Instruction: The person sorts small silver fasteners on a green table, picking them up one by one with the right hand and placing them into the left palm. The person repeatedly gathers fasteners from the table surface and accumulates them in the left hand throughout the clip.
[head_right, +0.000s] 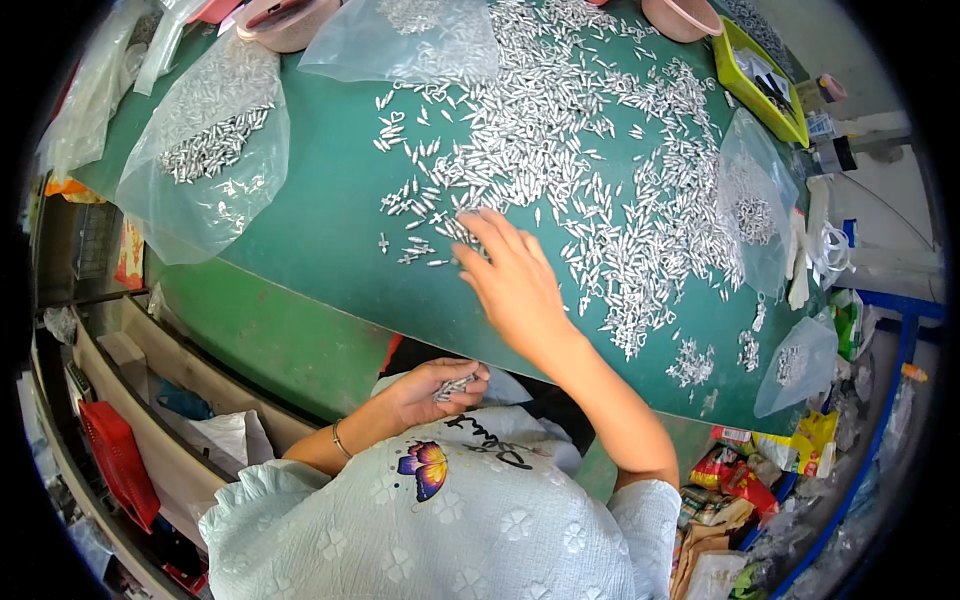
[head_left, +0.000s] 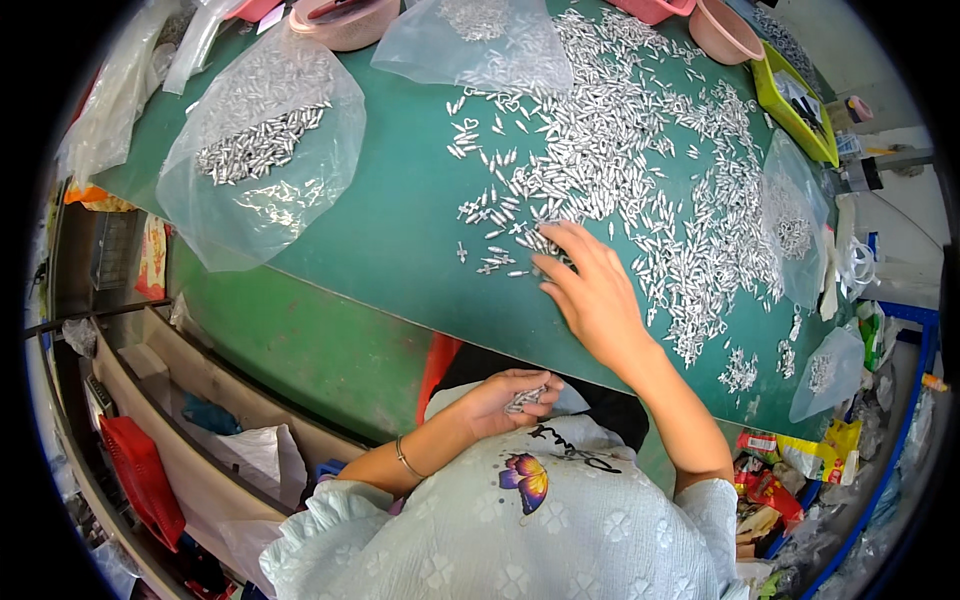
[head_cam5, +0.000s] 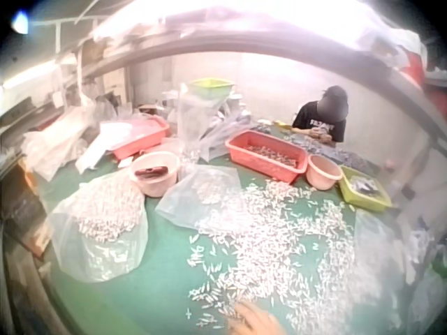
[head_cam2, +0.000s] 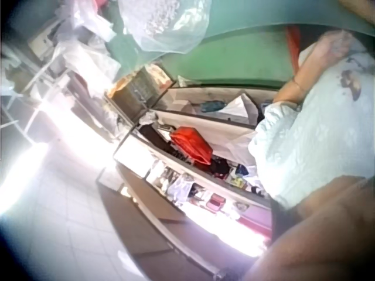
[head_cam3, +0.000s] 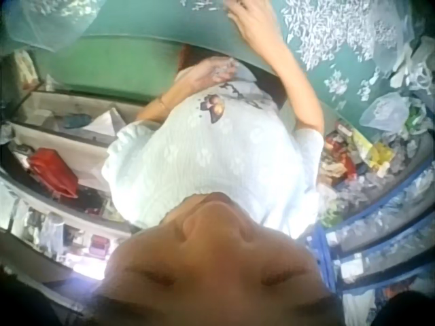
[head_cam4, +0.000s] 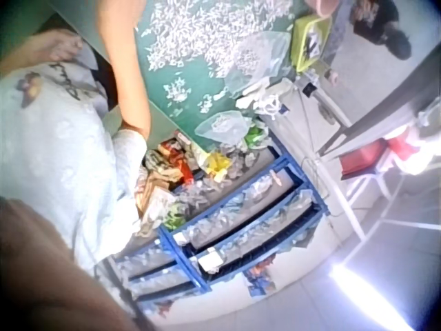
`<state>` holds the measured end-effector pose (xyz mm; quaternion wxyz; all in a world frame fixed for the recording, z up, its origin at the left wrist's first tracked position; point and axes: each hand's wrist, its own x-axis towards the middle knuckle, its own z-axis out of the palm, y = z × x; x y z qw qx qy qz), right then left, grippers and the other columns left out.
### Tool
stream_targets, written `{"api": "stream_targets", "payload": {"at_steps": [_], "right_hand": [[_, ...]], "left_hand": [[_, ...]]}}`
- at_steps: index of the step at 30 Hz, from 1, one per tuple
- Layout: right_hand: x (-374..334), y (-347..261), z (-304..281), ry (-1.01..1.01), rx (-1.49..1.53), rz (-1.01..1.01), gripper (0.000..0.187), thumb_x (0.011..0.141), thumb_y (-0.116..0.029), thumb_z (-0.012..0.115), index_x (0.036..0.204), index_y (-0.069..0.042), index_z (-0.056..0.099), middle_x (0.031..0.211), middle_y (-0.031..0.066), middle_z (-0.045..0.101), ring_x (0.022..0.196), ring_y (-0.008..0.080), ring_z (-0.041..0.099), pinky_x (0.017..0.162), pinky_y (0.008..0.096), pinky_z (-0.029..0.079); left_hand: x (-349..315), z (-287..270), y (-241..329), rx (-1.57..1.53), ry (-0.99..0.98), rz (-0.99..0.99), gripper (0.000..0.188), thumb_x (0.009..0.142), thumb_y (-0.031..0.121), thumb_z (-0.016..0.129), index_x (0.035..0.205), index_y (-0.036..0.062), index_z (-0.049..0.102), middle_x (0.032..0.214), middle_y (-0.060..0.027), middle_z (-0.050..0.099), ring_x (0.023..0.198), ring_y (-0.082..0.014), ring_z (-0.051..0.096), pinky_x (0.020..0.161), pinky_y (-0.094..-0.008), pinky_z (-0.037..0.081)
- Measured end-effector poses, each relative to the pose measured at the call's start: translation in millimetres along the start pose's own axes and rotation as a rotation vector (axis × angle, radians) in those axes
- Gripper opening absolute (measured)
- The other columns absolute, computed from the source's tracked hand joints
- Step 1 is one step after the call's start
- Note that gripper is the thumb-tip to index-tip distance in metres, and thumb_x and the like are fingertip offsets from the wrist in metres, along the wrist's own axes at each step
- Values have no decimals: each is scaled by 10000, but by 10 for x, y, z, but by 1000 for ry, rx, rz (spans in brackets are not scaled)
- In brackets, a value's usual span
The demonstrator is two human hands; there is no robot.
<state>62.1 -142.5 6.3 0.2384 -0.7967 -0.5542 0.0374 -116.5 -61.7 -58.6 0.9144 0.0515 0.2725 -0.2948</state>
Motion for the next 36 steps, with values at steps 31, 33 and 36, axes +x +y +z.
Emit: {"api": "stream_targets", "payload": {"at_steps": [31,33,36], "right_hand": [[-319,-516,20,-254,346,-185,160,780,-27,687,910,-21,594,884,105,541,852,295,531,735,394,428],[-255,-504,48,-115,397,-166,172,776,-23,693,919,-14,597,889,107,544,860,298,536,731,395,432],[82,-289,129,157,272,-25,172,779,-33,691,918,-9,592,892,112,536,876,303,535,743,400,433]], "left_hand": [[-144,84,188,-193,355,117,269,989,244,467,890,19,577,789,-91,579,605,-143,487,430,-233,347],[-145,7,194,-204,278,86,257,982,233,487,975,-6,583,778,-89,577,630,-144,513,457,-233,368],[-149,-93,225,-119,72,39,259,978,230,497,1000,-12,587,776,-88,572,638,-146,523,462,-231,376]]}}
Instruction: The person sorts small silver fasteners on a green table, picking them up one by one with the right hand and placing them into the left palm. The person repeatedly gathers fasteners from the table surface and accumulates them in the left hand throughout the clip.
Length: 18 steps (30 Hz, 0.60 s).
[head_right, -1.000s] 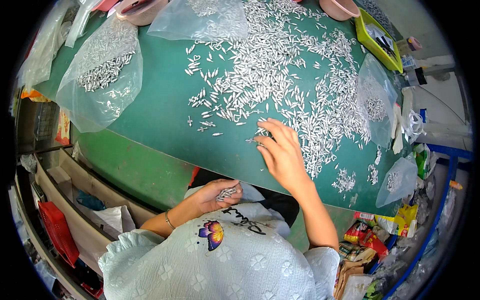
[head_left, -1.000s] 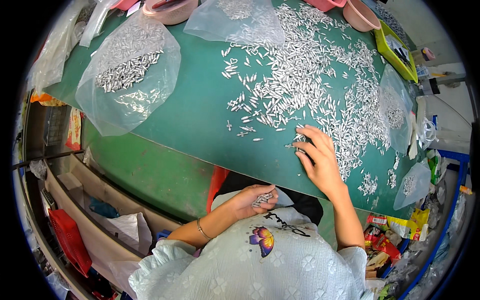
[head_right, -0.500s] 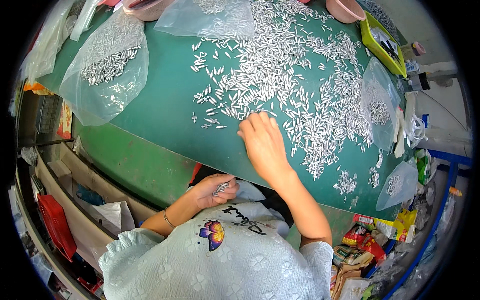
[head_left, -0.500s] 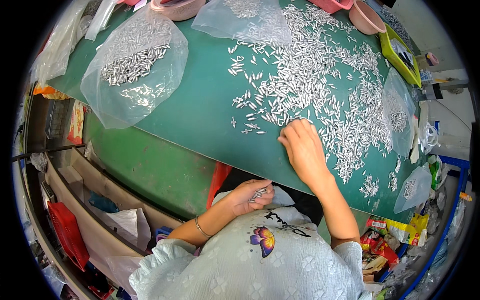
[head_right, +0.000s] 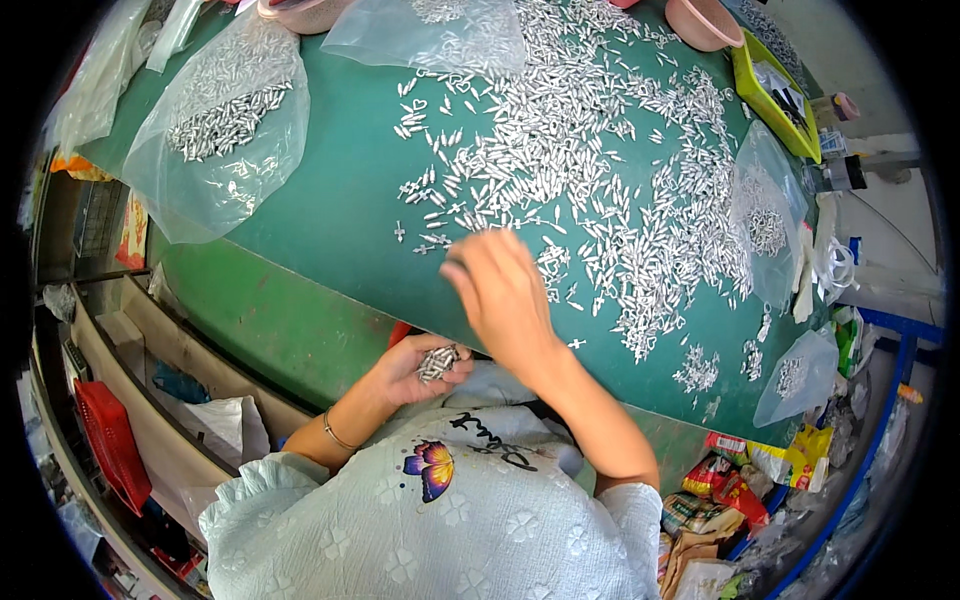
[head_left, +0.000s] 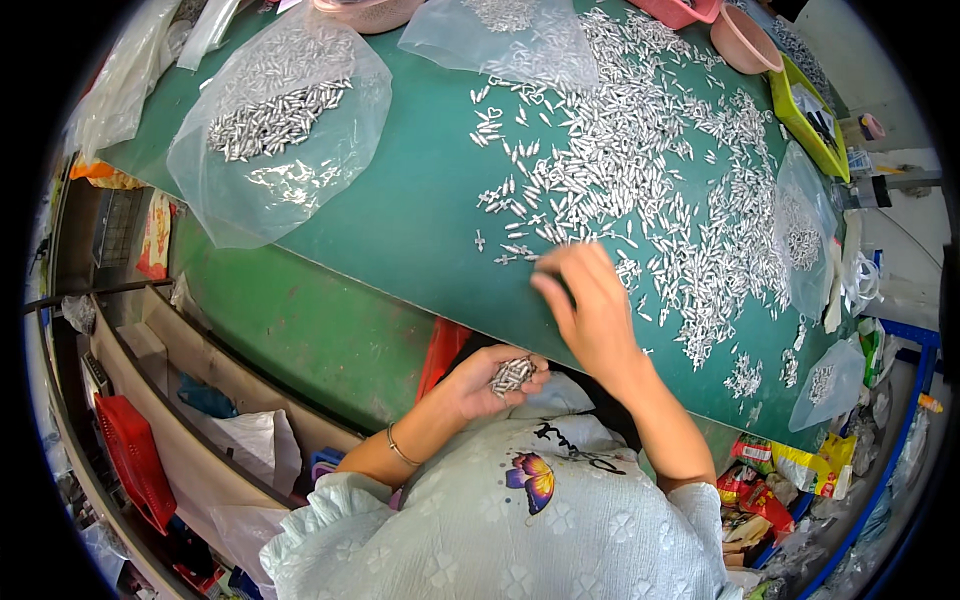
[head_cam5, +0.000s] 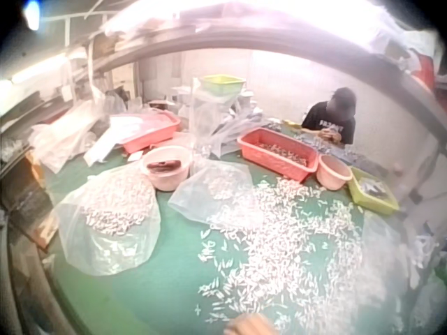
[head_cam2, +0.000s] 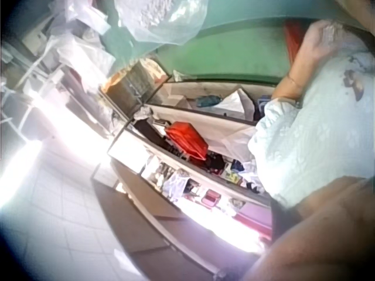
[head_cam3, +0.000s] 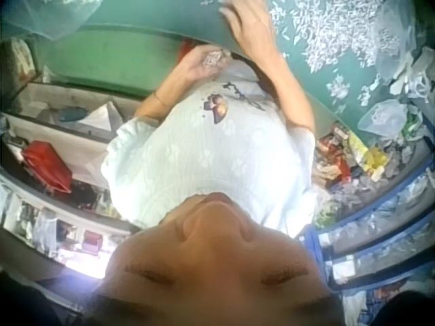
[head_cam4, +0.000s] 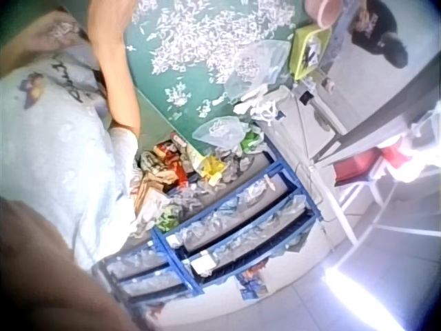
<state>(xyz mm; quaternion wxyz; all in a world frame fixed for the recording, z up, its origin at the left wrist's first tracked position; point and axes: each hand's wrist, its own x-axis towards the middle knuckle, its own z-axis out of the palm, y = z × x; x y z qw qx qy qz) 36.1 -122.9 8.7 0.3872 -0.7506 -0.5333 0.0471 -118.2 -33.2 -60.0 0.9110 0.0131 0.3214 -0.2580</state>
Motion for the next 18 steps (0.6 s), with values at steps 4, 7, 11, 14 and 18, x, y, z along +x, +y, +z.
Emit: {"api": "stream_targets", "payload": {"at_steps": [4,7,11,14,18], "right_hand": [[42,43,73,-55,-239,89,158,795,-54,676,914,-16,579,890,111,517,897,311,522,776,408,432],[-193,-129,-52,-297,-104,77,145,803,-49,677,909,-18,583,885,107,518,900,317,525,784,418,438],[-177,-234,-120,-431,223,50,131,805,-56,679,905,-25,600,892,102,533,888,319,534,771,421,450],[117,-28,45,-100,47,19,152,809,-35,664,956,-25,626,944,113,553,899,321,537,780,416,456],[251,94,181,-20,-154,15,194,822,-30,648,1015,-27,637,1013,119,549,939,307,528,808,403,438]], "left_hand": [[115,-293,-34,-88,-211,2,276,976,228,508,1032,-25,601,853,-127,617,696,-181,584,475,-238,433],[-24,-107,25,-24,-37,27,287,969,219,522,1074,-34,606,921,-158,643,765,-221,630,511,-247,487],[-164,79,56,-11,109,70,289,959,210,538,1101,-30,613,950,-173,656,813,-251,653,559,-264,528],[-60,-47,50,-10,-16,21,273,957,221,512,994,-42,579,844,-112,557,689,-187,537,499,-259,454],[-47,-88,66,-57,-198,7,217,941,214,512,868,10,532,778,-63,468,641,-139,461,476,-226,389]]}}
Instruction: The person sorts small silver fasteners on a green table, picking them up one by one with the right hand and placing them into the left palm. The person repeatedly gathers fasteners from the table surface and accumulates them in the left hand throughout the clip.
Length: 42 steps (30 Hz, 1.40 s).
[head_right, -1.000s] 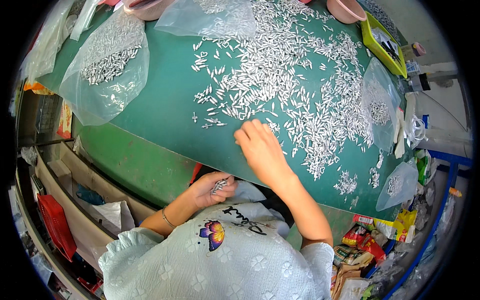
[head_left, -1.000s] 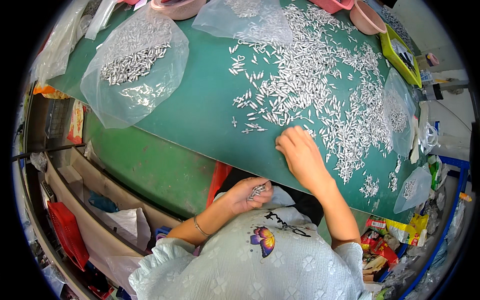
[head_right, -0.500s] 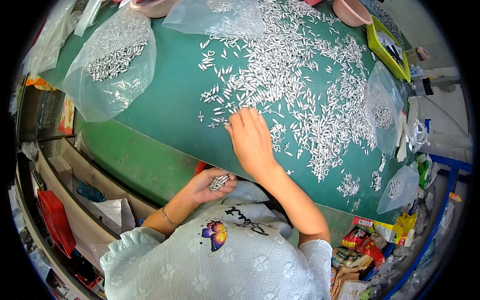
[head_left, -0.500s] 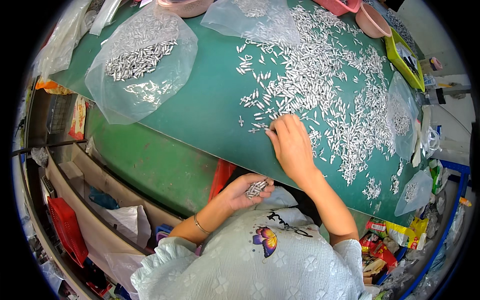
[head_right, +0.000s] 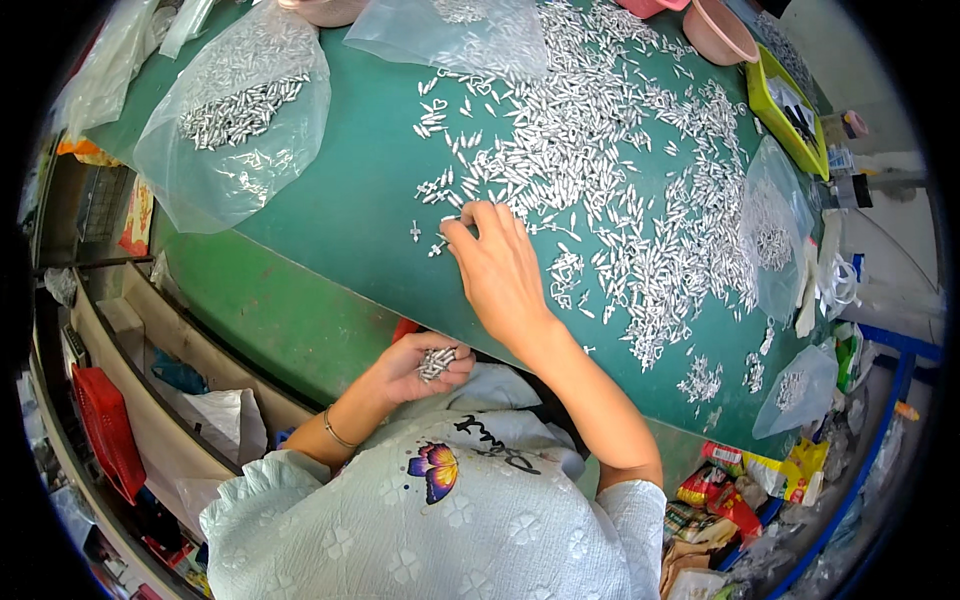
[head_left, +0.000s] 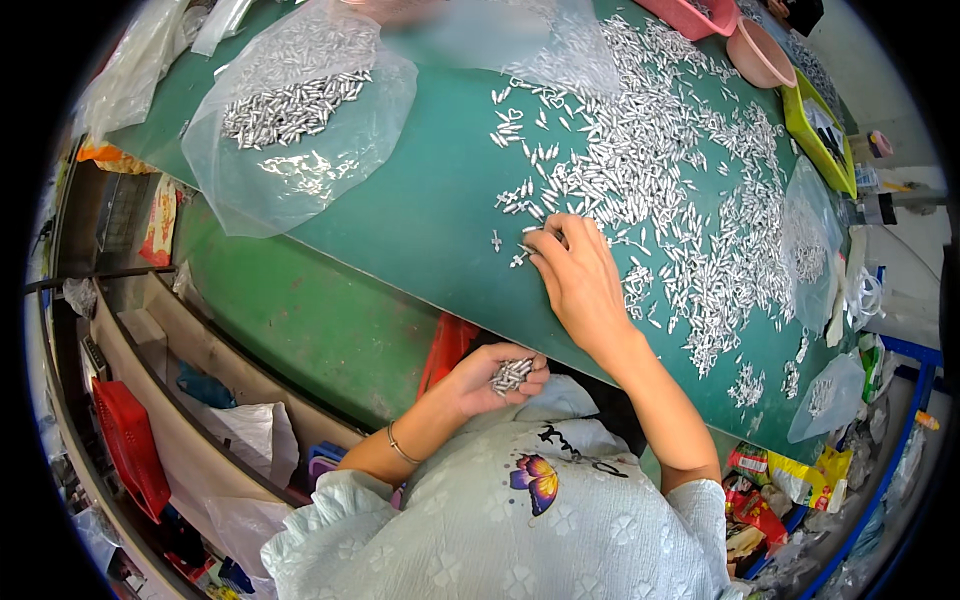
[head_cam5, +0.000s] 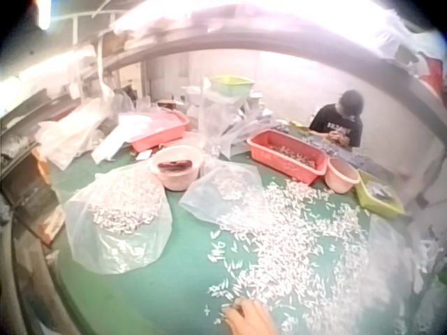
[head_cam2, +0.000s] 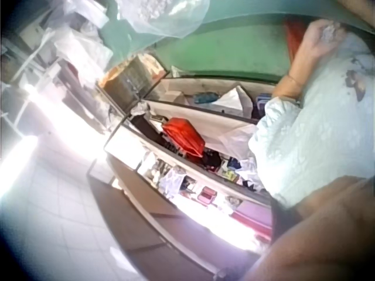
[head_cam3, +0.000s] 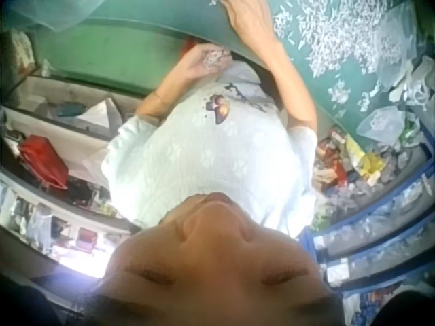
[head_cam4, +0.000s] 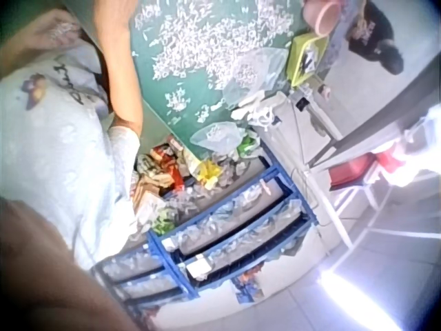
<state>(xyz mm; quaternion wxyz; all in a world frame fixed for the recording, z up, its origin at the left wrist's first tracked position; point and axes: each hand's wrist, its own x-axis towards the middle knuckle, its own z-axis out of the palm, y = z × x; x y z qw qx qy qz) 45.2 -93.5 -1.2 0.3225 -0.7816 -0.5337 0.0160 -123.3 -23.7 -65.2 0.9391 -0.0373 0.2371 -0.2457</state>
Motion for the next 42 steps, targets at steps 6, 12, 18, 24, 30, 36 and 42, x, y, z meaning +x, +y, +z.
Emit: {"api": "stream_targets", "payload": {"at_steps": [6,12,18,24,30,36,42], "right_hand": [[-53,-50,-87,-42,-140,-55,186,812,-36,640,997,-37,633,1054,106,553,954,284,523,798,385,408],[-110,-41,-155,-64,-142,-59,149,795,-48,648,940,-16,628,1014,101,558,929,274,519,786,388,405],[-634,-354,-465,-395,112,-72,159,790,-67,672,942,-27,645,1017,95,555,934,270,520,780,382,402],[-720,-232,-528,-144,351,38,205,749,-6,730,947,-28,680,1006,99,601,935,286,564,795,377,444],[-893,-215,-547,44,431,134,151,743,81,708,874,15,672,871,125,619,792,284,585,720,361,468],[-979,-188,-523,107,454,134,120,763,74,693,870,25,669,858,126,631,785,283,594,719,363,465],[-1029,-235,-558,116,458,86,95,770,83,670,848,29,660,833,130,625,763,275,590,696,346,469]], "left_hand": [[12,8,-5,37,39,3,207,926,218,513,813,45,491,753,-35,408,621,-118,411,464,-211,329],[15,-88,-13,-14,-3,6,259,940,210,498,959,-41,562,860,-139,574,720,-211,591,581,-276,516],[-17,-14,-40,-42,50,67,296,943,173,515,1078,-67,624,1066,-219,672,991,-309,687,795,-402,612],[16,-140,-64,4,17,42,244,960,202,546,969,-19,649,966,-167,665,815,-225,666,611,-295,546],[-278,106,-90,2,-29,-101,341,1017,283,495,739,85,502,687,-8,424,537,-80,393,415,-203,343],[-903,542,926,-74,181,490,262,977,247,537,751,119,508,660,-34,485,510,-113,422,379,-230,382],[-1606,1227,2438,169,237,1443,289,989,175,469,1194,-28,475,1110,-217,547,1086,-363,540,966,-507,485]]}}
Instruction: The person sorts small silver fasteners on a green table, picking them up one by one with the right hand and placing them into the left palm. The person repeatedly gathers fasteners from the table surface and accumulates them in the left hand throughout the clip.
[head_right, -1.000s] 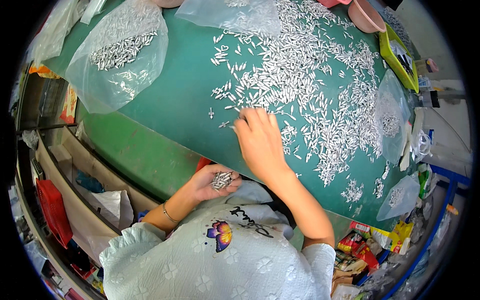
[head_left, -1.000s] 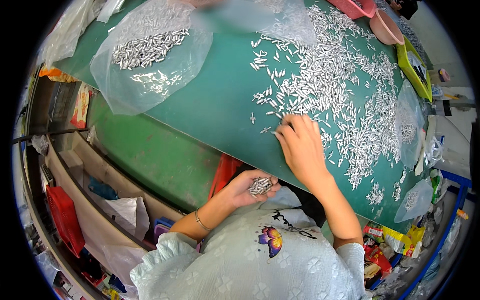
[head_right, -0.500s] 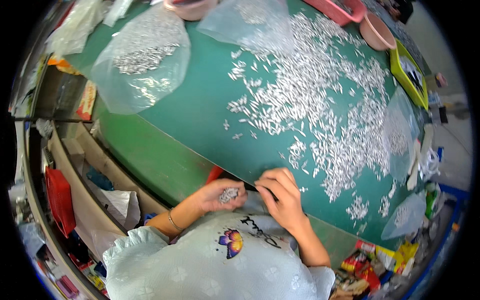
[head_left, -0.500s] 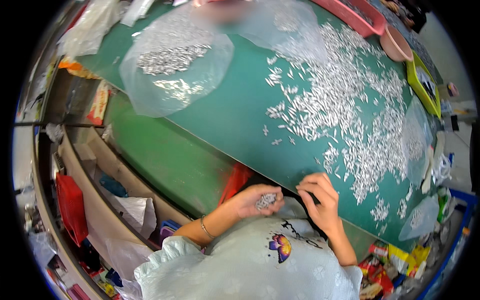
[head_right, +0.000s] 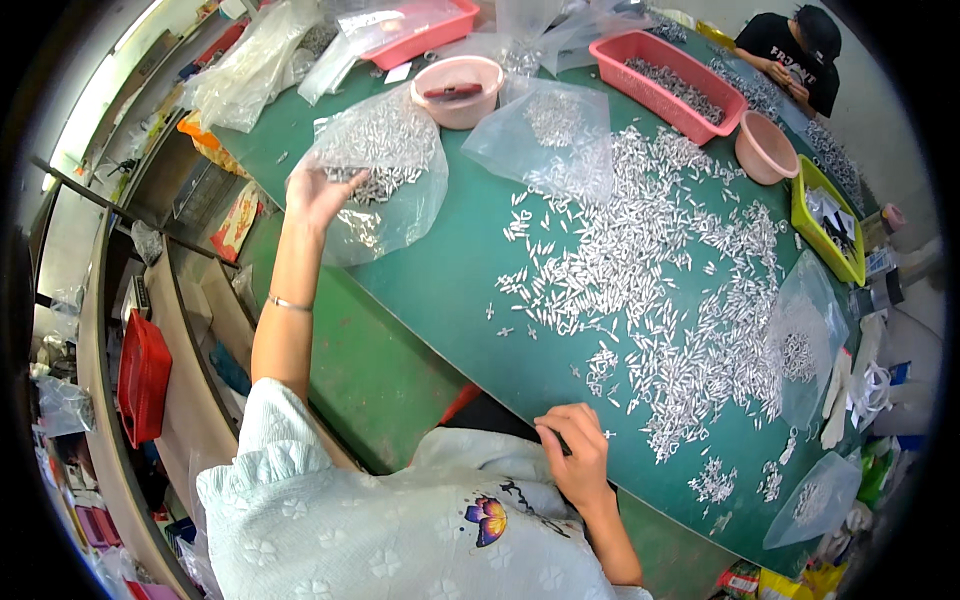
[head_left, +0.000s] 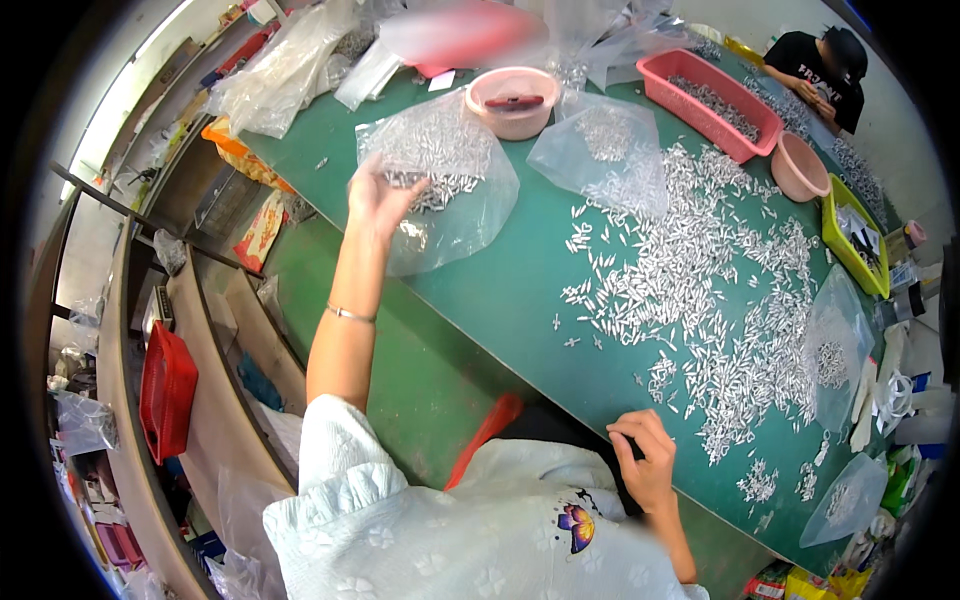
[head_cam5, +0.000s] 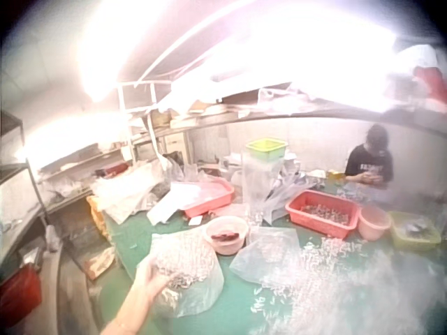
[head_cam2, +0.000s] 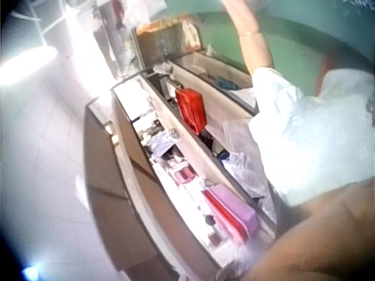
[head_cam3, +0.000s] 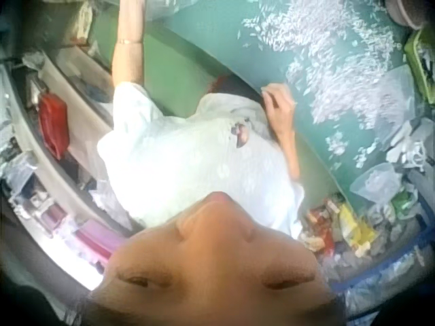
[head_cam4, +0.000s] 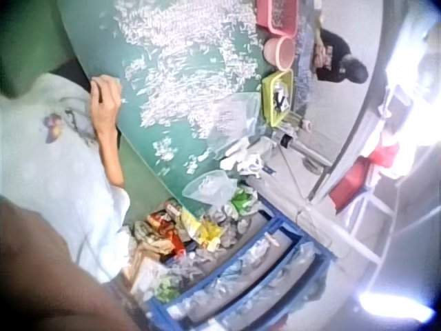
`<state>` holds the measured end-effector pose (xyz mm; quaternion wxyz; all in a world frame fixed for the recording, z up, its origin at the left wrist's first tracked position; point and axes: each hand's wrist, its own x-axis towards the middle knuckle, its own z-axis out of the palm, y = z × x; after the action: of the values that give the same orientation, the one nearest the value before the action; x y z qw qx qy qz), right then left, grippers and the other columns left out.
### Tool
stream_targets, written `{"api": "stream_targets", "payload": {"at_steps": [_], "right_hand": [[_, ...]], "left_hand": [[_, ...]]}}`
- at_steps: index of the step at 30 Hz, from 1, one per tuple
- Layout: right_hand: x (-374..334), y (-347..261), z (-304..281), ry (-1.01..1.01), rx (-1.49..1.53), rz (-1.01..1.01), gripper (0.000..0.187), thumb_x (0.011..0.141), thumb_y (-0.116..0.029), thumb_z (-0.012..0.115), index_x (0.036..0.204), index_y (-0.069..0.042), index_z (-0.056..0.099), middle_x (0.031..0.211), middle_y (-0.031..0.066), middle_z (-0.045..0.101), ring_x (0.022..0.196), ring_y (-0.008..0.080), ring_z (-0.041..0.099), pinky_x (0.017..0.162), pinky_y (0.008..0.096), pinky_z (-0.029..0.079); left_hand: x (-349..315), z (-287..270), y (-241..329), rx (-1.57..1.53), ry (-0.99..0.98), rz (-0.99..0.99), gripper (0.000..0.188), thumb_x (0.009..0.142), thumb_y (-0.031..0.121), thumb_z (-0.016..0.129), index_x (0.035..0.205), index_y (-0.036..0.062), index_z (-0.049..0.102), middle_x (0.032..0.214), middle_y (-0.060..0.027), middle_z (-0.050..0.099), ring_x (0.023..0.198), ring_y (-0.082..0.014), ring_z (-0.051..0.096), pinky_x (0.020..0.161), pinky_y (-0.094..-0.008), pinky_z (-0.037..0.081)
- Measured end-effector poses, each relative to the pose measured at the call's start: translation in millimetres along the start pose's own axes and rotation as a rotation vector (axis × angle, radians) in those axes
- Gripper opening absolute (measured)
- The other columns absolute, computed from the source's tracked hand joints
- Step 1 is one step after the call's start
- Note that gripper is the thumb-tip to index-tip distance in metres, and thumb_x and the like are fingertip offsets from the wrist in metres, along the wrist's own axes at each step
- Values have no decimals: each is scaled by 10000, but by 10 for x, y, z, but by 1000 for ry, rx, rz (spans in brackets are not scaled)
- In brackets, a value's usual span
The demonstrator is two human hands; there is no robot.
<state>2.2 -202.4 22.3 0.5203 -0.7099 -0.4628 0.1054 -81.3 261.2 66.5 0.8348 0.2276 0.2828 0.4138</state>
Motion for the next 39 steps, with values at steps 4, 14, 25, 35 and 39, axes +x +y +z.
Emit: {"api": "stream_targets", "payload": {"at_steps": [4,14,25,35,39], "right_hand": [[-67,60,-100,60,-16,11,99,774,68,685,861,30,659,835,129,628,768,276,590,703,351,470],[93,365,-895,168,-307,205,265,790,-4,701,1049,-9,646,1066,155,609,1024,327,557,902,386,441],[1733,2280,-2046,437,-815,203,585,851,-265,702,1351,-37,501,1397,241,445,1294,450,390,1081,508,332],[1788,2402,-1742,242,-793,362,569,902,-495,600,1299,-88,576,1425,191,415,1329,384,363,1092,605,254],[1588,1955,-1423,124,-666,253,554,911,-464,602,1298,-69,567,1425,179,416,1322,369,369,1101,561,252]], "left_hand": [[307,24,-126,195,30,242,442,986,169,475,1364,-43,390,1320,-216,488,1281,-419,434,1122,-562,323],[-1098,329,-1607,643,-499,325,204,972,52,534,1121,-25,651,989,-91,668,901,-127,622,764,-262,498],[-183,1619,-3435,1824,-1049,765,518,926,241,609,1381,30,479,1444,-290,409,1360,-442,364,1144,-484,284],[-686,1392,-3296,1756,-1238,755,524,895,212,629,1363,26,485,1384,-225,440,1300,-402,397,1106,-530,298],[-871,1336,-3154,1724,-1369,740,526,864,161,657,1345,15,502,1351,-194,470,1253,-376,439,1088,-518,331]]}}
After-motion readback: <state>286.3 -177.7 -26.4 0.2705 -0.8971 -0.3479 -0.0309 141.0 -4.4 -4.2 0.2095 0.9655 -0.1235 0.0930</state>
